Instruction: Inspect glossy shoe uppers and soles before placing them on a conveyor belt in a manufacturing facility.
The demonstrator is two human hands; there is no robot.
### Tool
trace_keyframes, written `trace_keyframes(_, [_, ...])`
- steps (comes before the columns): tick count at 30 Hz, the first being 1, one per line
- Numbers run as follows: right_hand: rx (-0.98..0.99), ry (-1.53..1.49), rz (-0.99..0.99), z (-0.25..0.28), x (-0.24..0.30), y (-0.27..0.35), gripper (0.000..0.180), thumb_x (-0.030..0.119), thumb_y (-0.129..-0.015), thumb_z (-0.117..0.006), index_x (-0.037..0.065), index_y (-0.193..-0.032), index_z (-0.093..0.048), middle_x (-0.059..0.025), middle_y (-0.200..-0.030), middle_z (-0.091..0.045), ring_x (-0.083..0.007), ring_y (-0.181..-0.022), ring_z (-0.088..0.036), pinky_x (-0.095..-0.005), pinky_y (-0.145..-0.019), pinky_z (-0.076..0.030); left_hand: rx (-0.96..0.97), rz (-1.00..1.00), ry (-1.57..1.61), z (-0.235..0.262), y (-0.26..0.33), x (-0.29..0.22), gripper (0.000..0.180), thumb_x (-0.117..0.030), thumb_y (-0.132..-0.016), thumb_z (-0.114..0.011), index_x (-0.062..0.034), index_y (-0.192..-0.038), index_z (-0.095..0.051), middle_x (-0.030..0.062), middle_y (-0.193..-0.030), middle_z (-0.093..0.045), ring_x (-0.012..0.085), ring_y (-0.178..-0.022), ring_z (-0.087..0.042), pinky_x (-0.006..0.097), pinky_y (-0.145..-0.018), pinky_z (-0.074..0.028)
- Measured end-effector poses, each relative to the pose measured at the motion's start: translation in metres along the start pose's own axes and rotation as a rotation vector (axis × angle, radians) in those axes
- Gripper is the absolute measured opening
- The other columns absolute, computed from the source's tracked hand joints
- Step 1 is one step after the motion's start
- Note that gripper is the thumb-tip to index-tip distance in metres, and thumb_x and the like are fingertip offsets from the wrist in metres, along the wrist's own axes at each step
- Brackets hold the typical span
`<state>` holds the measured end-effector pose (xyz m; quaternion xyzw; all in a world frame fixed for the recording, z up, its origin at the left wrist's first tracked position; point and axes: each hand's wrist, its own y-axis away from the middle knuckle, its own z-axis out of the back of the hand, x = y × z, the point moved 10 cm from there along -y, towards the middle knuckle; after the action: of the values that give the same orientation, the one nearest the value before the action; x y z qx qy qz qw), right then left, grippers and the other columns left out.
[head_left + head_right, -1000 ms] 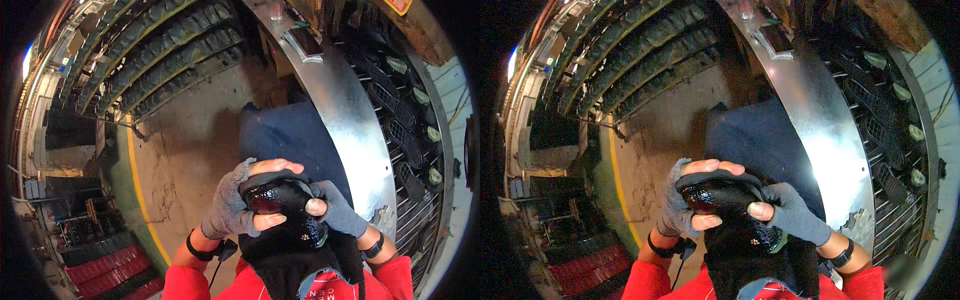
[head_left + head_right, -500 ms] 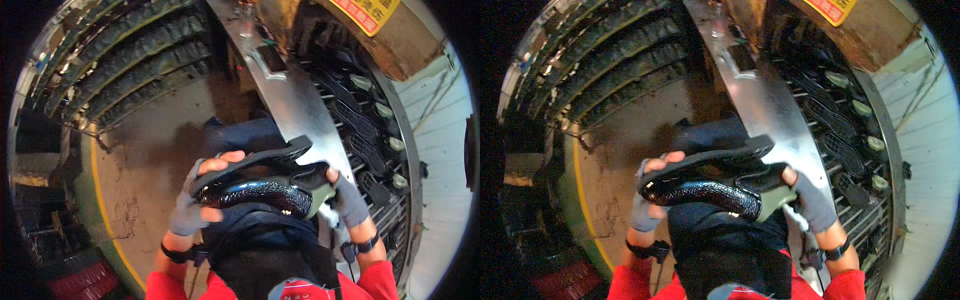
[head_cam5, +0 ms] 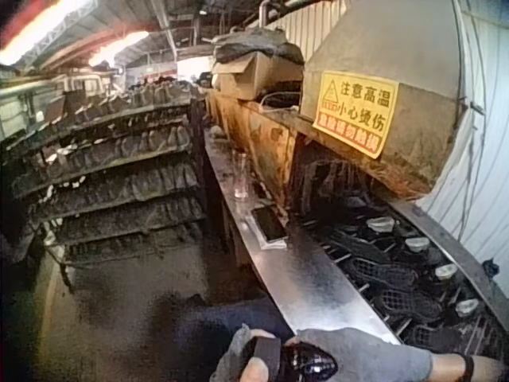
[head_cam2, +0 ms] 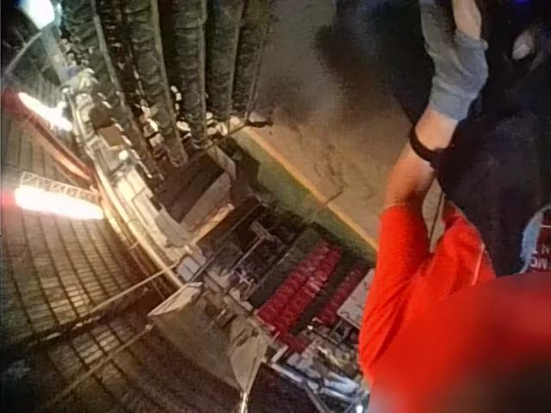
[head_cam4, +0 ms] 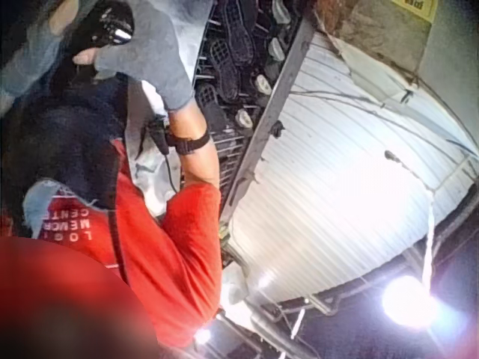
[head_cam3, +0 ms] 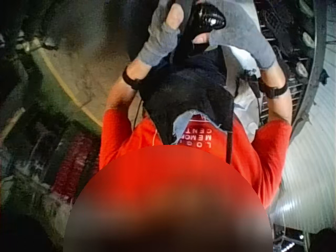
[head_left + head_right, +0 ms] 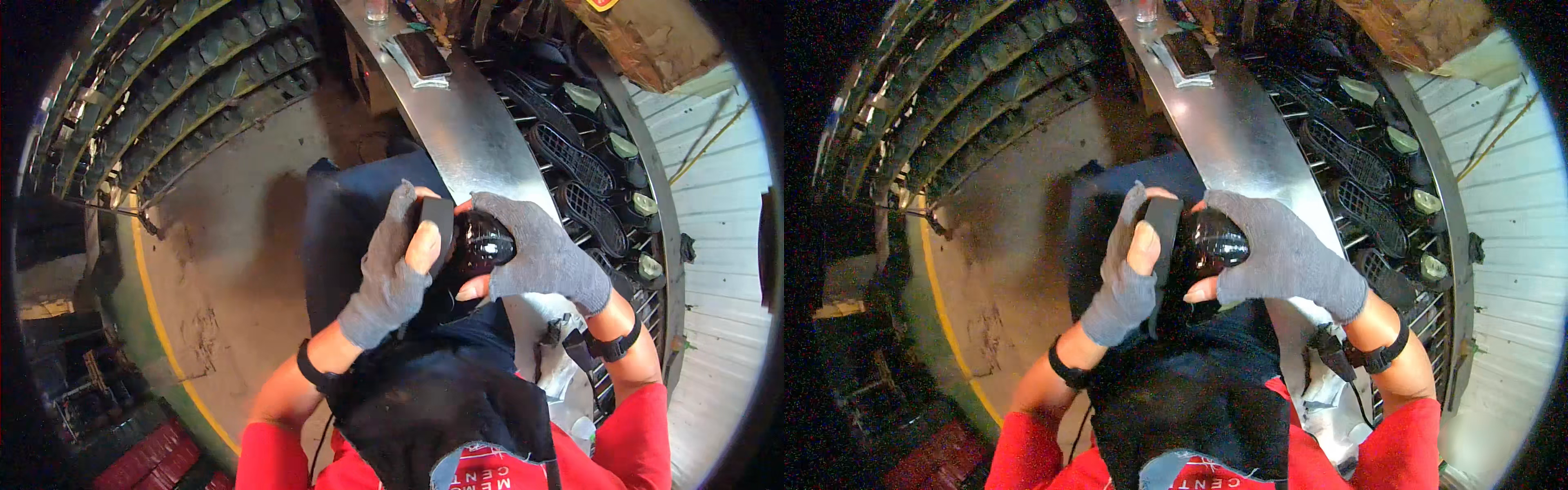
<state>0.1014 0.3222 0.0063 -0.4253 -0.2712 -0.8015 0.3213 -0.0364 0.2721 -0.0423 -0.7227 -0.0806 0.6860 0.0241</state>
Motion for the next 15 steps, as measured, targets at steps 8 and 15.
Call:
trace_keyframes(8, [-0.097,0.202,0.07,-0.01,0.036,0.006,0.07,0.049,-0.068,-0.091,0.005,-0.115,-0.065,-0.02,-0.096,-0.071,-0.0412,-0.089,-0.072,-0.0446,-0.077,-0.057,0.036,0.119,-0.052,0.004,0.022,-0.012,0.081,-0.072,-0.091,-0.054,-0.0008,-0.13,-0.05,0.0127,-0.116,-0.056,0.0246,-0.111,-0.057,0.039,-0.099,-0.046])
trace_keyframes(15, [0.024,0.306,0.085,-0.034,0.057,0.021,0.085,0.056,-0.069,-0.088,0.003,-0.128,-0.056,-0.0218,-0.107,-0.069,-0.0444,-0.093,-0.07,-0.0493,-0.078,-0.057,0.185,0.097,-0.146,0.012,0.037,-0.049,0.084,-0.068,-0.093,-0.057,0.0041,-0.135,-0.048,0.0195,-0.124,-0.054,0.0301,-0.118,-0.056,0.043,-0.107,-0.042])
